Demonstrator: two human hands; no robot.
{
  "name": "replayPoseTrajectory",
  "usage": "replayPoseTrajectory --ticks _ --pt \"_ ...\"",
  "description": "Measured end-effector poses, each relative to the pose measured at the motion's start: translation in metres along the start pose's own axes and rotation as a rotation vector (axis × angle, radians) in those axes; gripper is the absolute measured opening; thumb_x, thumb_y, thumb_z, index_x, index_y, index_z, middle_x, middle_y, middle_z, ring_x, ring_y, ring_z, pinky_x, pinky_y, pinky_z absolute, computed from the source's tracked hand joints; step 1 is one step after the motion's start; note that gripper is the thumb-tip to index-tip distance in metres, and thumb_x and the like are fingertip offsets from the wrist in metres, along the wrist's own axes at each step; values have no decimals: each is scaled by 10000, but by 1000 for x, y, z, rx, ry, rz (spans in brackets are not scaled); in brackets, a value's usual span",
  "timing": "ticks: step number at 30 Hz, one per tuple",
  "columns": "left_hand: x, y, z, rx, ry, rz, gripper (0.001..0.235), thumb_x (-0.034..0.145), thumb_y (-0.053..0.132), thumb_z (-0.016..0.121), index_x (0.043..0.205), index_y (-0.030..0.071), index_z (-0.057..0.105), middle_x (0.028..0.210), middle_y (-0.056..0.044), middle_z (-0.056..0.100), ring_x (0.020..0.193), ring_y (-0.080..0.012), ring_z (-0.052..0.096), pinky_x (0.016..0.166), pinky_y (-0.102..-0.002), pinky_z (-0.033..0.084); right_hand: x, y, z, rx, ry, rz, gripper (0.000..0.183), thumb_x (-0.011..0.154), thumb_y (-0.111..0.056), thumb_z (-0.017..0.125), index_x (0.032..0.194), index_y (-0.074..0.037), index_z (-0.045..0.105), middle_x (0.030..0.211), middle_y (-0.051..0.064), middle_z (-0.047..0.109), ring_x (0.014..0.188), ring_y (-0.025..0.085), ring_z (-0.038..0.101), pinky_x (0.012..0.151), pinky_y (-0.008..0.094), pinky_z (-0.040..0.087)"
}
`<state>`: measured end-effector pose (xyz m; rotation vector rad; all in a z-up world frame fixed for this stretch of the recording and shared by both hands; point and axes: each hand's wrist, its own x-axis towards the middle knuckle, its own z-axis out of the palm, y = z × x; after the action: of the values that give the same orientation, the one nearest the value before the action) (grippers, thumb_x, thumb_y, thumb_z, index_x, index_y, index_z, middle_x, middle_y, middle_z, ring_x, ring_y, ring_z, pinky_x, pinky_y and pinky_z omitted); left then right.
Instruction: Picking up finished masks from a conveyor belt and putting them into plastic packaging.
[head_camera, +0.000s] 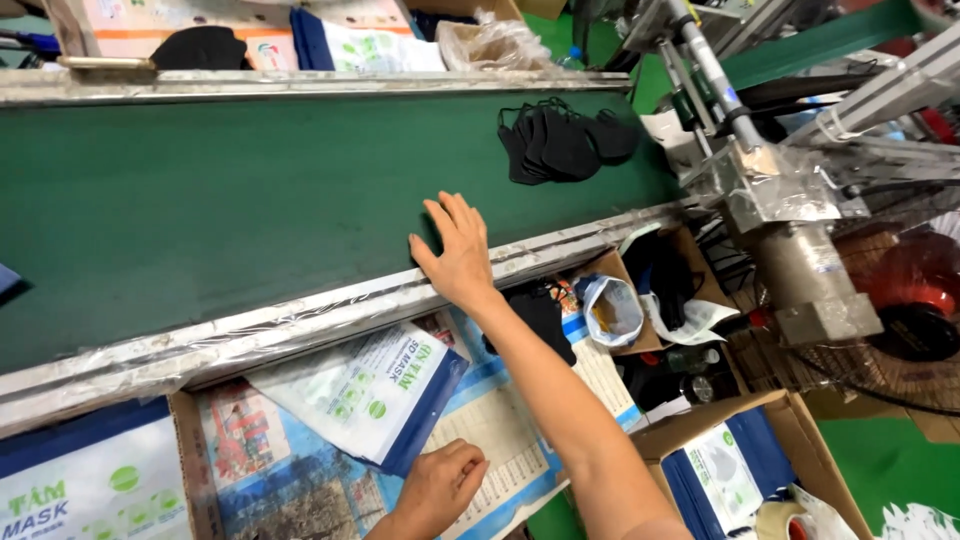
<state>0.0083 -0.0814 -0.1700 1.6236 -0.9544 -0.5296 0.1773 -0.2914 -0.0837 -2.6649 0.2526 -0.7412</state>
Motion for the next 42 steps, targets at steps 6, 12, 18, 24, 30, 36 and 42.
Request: replayPoseTrajectory --ticks 6,12,18,24,30,36,42 --pt "1 4 -5 -54 -19 -21 78 890 99 725 871 33 689 815 -93 715 669 -256 724 597 -358 567 11 -10 -10 -197 7 -294 577 918 -291 740 1421 -73 561 1548 199 454 1478 442 364 1228 602 266" --pt "-1 -51 30 -23 58 76 95 841 81 776 811 54 690 762 -94 700 665 -240 741 583 -353 569 84 42 -48 -376 -130 -143 872 717 -473 851 1437 -131 498 1562 195 348 1430 480 310 1069 619 341" --pt "-2 -106 63 48 57 206 188 886 186 773 745 112 674 663 -46 628 655 -182 750 778 -448 541 114 216 -39 -314 -135 282 887 746 -510 824 1421 -57 470 1381 350 463 1213 539 489 978 582 445" --pt "-2 -119 68 29 -79 86 179 930 223 734 801 100 711 716 -42 669 683 -199 759 709 -411 592 109 210 -38 -634 -217 153 371 1000 -231 592 1331 -63 601 1145 259 697 957 460 687 848 543 558" --pt "-2 -73 44 -47 5 60 147 874 147 818 801 74 712 729 -43 696 653 -175 761 591 -339 604 50 85 -114 745 -153 240 363 1024 -140 587 1354 11 601 1059 138 694 803 234 684 601 427 613" --pt "19 25 -38 -1250 371 -419 598 618 -22 779 1183 149 680 979 30 731 908 -120 733 794 -330 605 -127 22 -154 972 -305 370 311 998 -115 652 1254 60 628 918 161 741 664 245 751 615 360 618" --pt "-25 23 -62 -591 319 -365 277 803 76 868 1005 -51 728 882 -61 724 826 -130 644 764 -318 544 -213 -30 -157 944 -527 372 679 879 -159 796 1479 7 527 1275 120 674 1118 195 637 953 336 529"
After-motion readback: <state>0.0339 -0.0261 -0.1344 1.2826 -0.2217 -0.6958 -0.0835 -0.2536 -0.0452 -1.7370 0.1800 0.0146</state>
